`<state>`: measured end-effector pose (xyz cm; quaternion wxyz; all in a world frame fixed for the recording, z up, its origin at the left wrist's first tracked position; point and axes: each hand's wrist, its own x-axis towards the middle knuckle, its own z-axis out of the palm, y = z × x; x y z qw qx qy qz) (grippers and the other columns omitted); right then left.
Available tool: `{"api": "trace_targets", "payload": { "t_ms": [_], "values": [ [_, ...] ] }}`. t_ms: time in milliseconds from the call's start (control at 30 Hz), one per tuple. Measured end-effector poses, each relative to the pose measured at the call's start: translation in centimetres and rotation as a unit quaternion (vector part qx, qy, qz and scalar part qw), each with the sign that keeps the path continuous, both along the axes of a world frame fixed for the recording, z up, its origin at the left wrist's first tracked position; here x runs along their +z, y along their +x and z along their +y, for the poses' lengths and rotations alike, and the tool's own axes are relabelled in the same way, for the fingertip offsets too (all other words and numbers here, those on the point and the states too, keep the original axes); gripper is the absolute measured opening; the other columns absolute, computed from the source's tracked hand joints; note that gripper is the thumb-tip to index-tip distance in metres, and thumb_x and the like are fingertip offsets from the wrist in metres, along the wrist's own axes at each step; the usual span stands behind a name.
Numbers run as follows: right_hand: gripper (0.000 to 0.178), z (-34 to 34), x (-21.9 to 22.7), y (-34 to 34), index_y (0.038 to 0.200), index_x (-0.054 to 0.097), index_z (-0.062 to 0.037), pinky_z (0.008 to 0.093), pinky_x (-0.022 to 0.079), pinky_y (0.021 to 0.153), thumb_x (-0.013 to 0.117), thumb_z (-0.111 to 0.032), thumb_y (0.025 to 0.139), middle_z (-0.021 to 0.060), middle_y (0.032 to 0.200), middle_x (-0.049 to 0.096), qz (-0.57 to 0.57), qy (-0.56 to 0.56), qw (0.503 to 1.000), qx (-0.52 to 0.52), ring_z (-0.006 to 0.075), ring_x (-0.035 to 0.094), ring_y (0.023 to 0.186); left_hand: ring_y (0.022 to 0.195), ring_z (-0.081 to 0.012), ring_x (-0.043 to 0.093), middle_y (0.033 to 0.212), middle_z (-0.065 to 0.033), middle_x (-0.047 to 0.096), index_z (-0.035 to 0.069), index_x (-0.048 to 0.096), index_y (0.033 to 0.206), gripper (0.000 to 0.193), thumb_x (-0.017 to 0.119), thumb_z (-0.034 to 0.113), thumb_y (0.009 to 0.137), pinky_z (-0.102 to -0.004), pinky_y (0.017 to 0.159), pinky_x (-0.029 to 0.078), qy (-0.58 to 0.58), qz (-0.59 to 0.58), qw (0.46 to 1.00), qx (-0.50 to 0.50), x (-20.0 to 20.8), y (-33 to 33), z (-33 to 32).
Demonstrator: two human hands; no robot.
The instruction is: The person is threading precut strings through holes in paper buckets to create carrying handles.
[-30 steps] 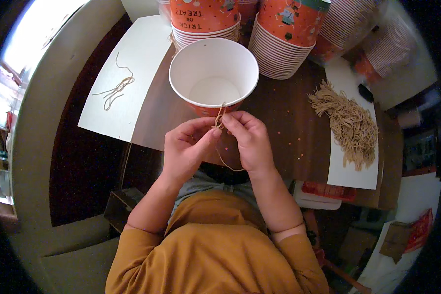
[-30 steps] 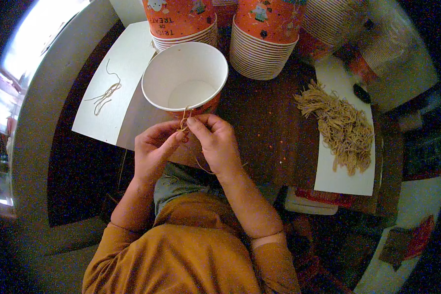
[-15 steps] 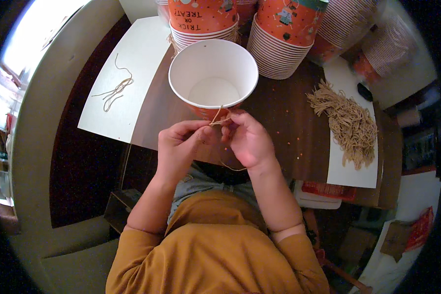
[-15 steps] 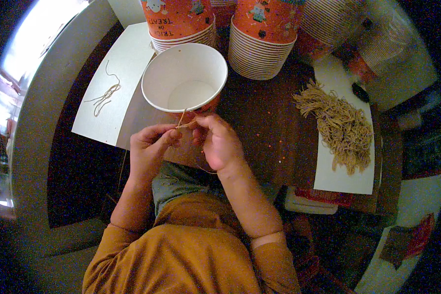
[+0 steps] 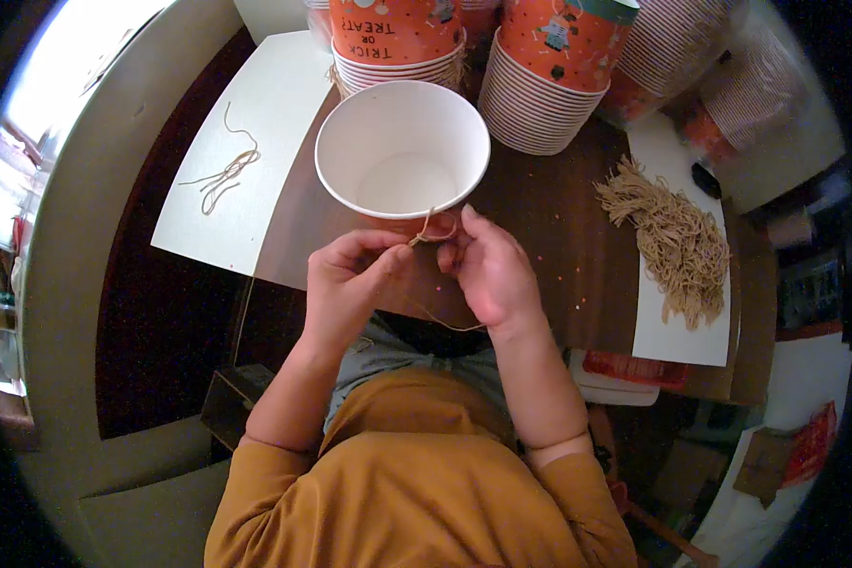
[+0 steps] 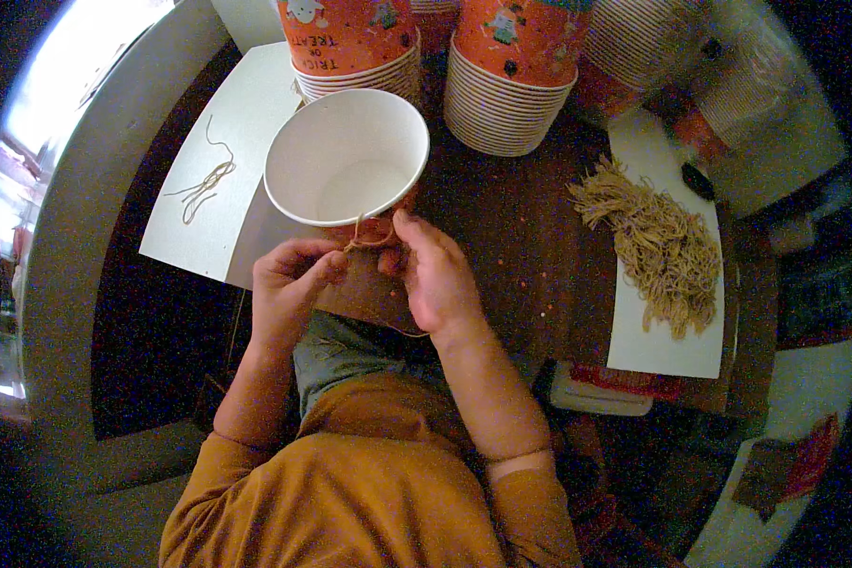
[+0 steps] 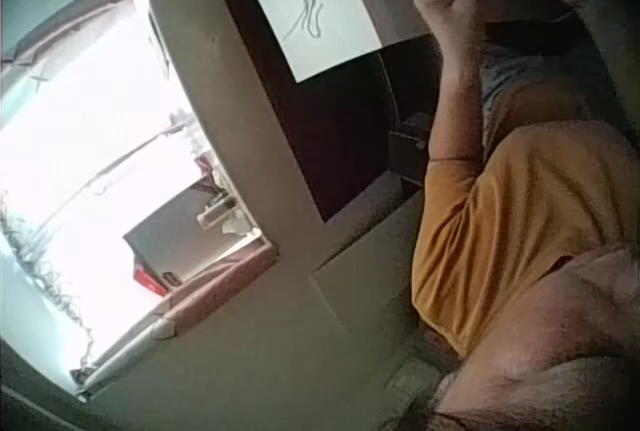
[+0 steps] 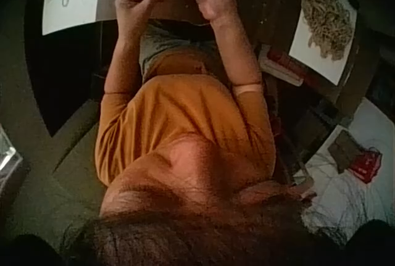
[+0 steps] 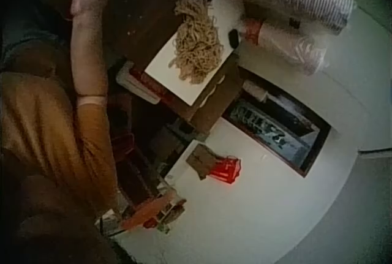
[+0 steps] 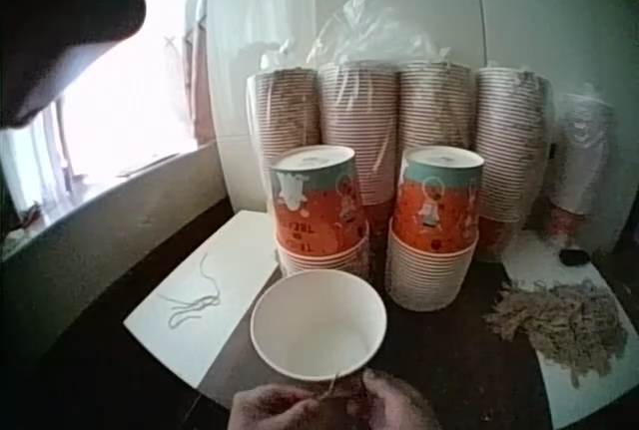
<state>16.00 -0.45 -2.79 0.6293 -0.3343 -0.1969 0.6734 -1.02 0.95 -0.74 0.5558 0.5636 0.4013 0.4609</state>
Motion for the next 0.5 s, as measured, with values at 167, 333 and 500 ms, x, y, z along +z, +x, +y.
{"api": "trace_targets", "payload": {
  "t_ms": [167,333,500],
  "values": [
    [0.018,-0.6,1.2,-1.3,0.096,0.064,-0.0053,0.0221,0.041,0.064,0.058,-0.022,0.09,0.0013,0.086,0.064,-0.018,0.027,0.999,0.037,0.0085,0.052,0.069,0.075,-0.0068,0.059,0.084,-0.0032,0.066,-0.005,0.065,0.095,0.014,0.065,0.004,0.084,-0.0207,0.07,0.049,-0.009,-0.01,1.0,-0.001,-0.2,0.3,0.0],
    [0.014,-0.5,0.2,-1.5,0.096,0.064,-0.0035,0.0206,0.04,0.063,0.061,-0.015,0.088,0.0014,0.085,0.064,-0.039,0.023,0.999,0.008,0.007,0.05,0.068,0.074,-0.0064,0.058,0.083,-0.0025,0.065,-0.005,0.065,0.093,0.012,0.065,0.003,0.085,-0.0202,0.068,0.048,0.003,-0.004,1.0,0.004,-0.1,0.2,0.1],
    [0.011,-0.4,0.2,-0.9,0.091,0.064,-0.0031,0.02,0.039,0.062,0.062,-0.013,0.087,0.0017,0.08,0.063,-0.131,0.026,0.991,-0.028,0.0068,0.049,0.067,0.072,-0.0059,0.057,0.08,-0.0016,0.064,-0.004,0.064,0.09,0.009,0.063,0.003,0.086,-0.0197,0.066,0.048,-0.003,0.009,1.0,0.012,0.4,0.1,0.0]
  ]
}}
